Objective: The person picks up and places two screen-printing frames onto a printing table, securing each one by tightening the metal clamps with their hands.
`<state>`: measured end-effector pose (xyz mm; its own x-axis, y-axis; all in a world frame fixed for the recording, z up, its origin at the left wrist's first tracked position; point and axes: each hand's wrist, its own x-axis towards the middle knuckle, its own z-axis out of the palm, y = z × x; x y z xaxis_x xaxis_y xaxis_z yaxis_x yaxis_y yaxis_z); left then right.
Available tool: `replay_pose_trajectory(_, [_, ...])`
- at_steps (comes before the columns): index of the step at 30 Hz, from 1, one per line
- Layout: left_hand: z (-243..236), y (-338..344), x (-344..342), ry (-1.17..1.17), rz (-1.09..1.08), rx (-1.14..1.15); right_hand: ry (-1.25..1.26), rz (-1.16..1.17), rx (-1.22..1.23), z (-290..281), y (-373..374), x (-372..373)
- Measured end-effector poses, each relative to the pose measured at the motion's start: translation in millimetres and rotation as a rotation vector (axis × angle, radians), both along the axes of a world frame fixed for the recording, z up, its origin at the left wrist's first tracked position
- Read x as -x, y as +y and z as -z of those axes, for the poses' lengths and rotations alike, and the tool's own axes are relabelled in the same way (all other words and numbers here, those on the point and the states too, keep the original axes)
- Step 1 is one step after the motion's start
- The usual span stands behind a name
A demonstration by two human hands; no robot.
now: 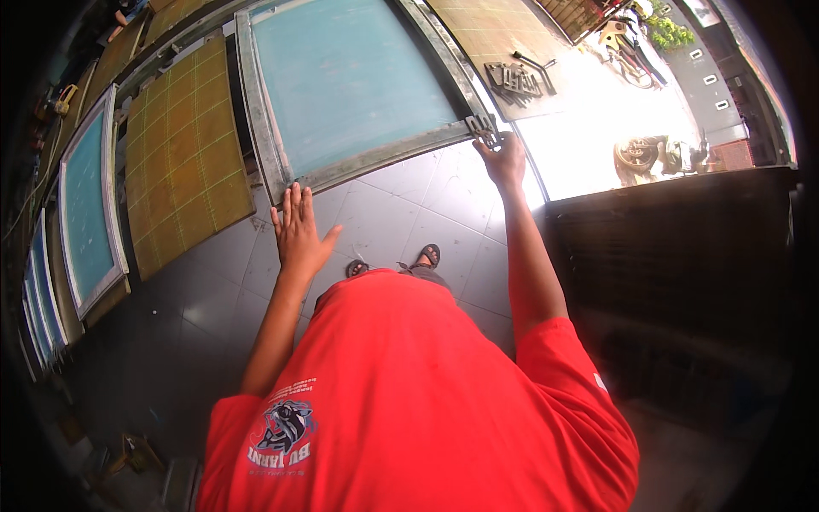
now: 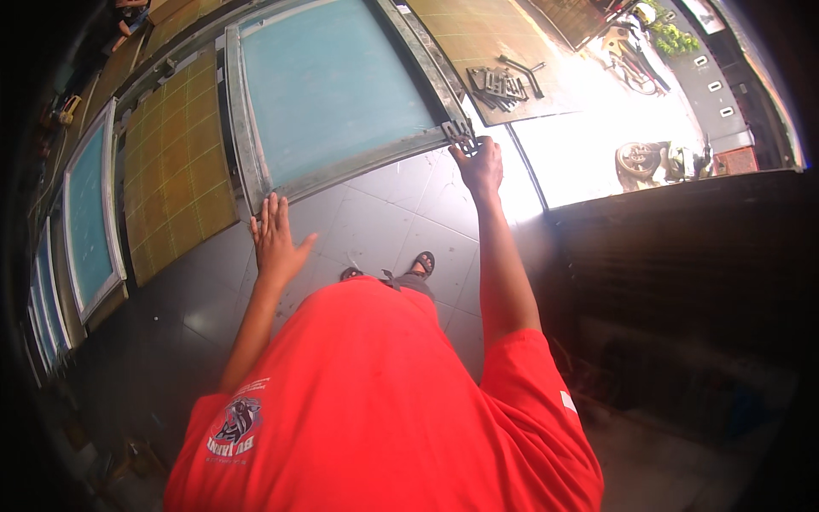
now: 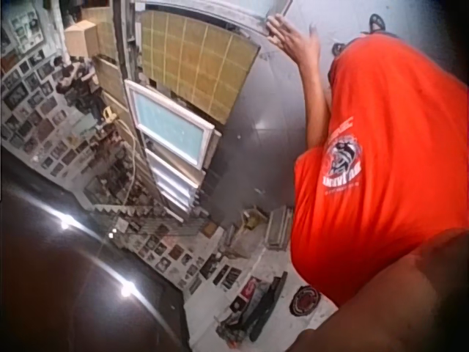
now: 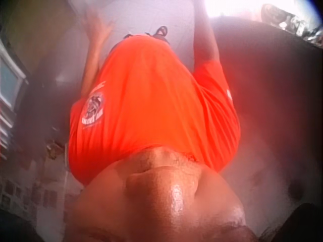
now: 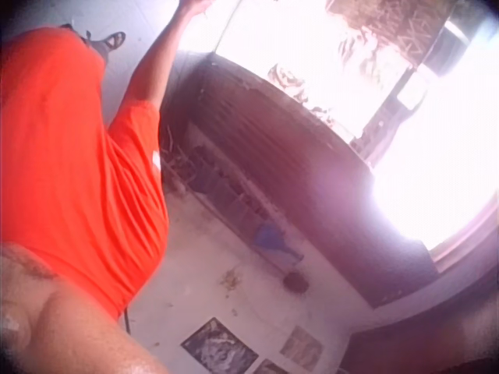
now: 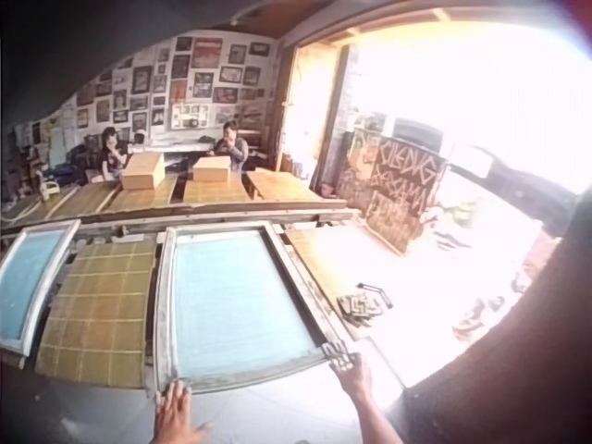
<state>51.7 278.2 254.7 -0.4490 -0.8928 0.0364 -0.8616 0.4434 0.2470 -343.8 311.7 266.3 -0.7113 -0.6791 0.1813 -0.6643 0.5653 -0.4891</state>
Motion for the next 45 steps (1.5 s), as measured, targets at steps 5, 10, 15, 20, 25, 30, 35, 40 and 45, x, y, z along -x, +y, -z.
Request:
replay_pose_trajectory(5, [-1, 0, 0, -0.012, -0.009, -0.018, -0.035, 0.011, -0.031, 3, -1, 18])
replay_pose_trajectory(10, [-1, -1, 1, -0.014, -0.011, -0.016, -0.112, -0.027, 0.013, 8, -5, 33])
replay_pose_trajectory(15, [0, 1, 3, -0.018, -0.018, 0.004, -0.115, -0.106, 0.054, 19, -7, 50])
replay_pose_trajectory(20, [0, 2, 10, -0.025, -0.061, 0.012, -0.78, -0.088, 0.269, 31, -3, 69])
replay_pose_trajectory(25, [-6, 3, 17, -0.019, -0.092, -0.005, -1.311, -0.114, 0.467, 42, 0, 78])
replay_pose_trajectory(30, [-12, 4, 22, -0.007, -0.124, -0.027, -1.254, -0.234, 0.358, 40, -5, 96])
replay_pose_trajectory(35, [-15, 3, 24, -0.002, -0.149, -0.045, -0.897, -0.402, 0.314, 34, -17, 107])
replay_pose_trajectory(40, [-14, 3, 26, 0.046, -0.183, -0.06, -0.765, -0.403, 0.242, 30, -20, 112])
replay_pose_trajectory(45, [-14, 2, 28, 0.081, -0.217, -0.069, -0.503, -0.331, 0.263, 15, -16, 103])
